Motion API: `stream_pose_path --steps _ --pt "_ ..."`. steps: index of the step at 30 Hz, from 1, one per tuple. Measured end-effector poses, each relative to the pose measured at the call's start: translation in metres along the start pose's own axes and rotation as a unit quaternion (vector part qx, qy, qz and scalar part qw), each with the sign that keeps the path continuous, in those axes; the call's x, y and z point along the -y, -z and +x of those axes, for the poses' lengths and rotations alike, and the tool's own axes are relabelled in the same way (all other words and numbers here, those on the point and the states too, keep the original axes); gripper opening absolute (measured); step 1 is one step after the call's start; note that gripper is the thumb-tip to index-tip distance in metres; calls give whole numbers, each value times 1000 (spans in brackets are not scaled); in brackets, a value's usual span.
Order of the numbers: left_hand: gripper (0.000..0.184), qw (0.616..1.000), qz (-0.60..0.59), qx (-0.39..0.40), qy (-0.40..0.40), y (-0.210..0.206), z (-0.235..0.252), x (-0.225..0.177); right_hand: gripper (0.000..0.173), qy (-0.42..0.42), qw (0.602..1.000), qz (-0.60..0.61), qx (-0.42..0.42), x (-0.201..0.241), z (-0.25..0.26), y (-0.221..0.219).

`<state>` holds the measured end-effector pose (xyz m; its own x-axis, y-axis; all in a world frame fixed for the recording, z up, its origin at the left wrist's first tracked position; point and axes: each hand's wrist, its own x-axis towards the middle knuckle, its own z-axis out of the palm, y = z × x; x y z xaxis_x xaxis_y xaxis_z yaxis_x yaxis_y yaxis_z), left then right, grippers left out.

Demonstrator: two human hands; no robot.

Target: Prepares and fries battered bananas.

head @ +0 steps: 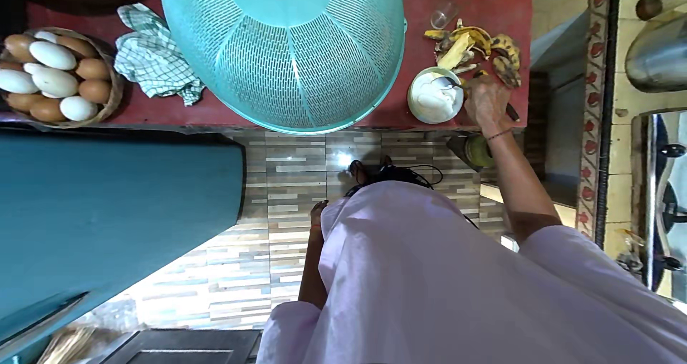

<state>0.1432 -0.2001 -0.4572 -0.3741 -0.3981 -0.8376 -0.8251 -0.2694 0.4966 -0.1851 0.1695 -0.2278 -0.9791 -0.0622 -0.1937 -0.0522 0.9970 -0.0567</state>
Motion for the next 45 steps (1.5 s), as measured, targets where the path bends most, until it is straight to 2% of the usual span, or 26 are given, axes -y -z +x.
stream_pose_path --steps 9,14,18,24,31,38,42,45 --pt "33 1000 -3 -5 -1 -2 -2 1 27 -5 1000 -2 16 -1 4 -2" --pt "34 1000 17 7 -2 -1 -1 -4 29 -17 998 31 53 0 10 3" --pt "34 1000 14 2 4 -1 -2 -3 28 8 999 18 27 2 -1 12" --pt "33 1000 -7 -3 -4 -3 -1 2 29 0 1000 -1 0 -2 2 4" --pt "34 1000 14 12 -5 -3 5 2 29 16 997 20 68 6 8 -4" --pt "33 1000 3 1 3 -5 1 5 27 28 998 17 53 0 14 -15" --pt "33 1000 -8 -2 -1 -6 -2 2 27 45 996 56 48 -1 14 -9" --pt "34 1000 5 2 0 -6 0 1 28 13 998 59 34 2 13 -4"
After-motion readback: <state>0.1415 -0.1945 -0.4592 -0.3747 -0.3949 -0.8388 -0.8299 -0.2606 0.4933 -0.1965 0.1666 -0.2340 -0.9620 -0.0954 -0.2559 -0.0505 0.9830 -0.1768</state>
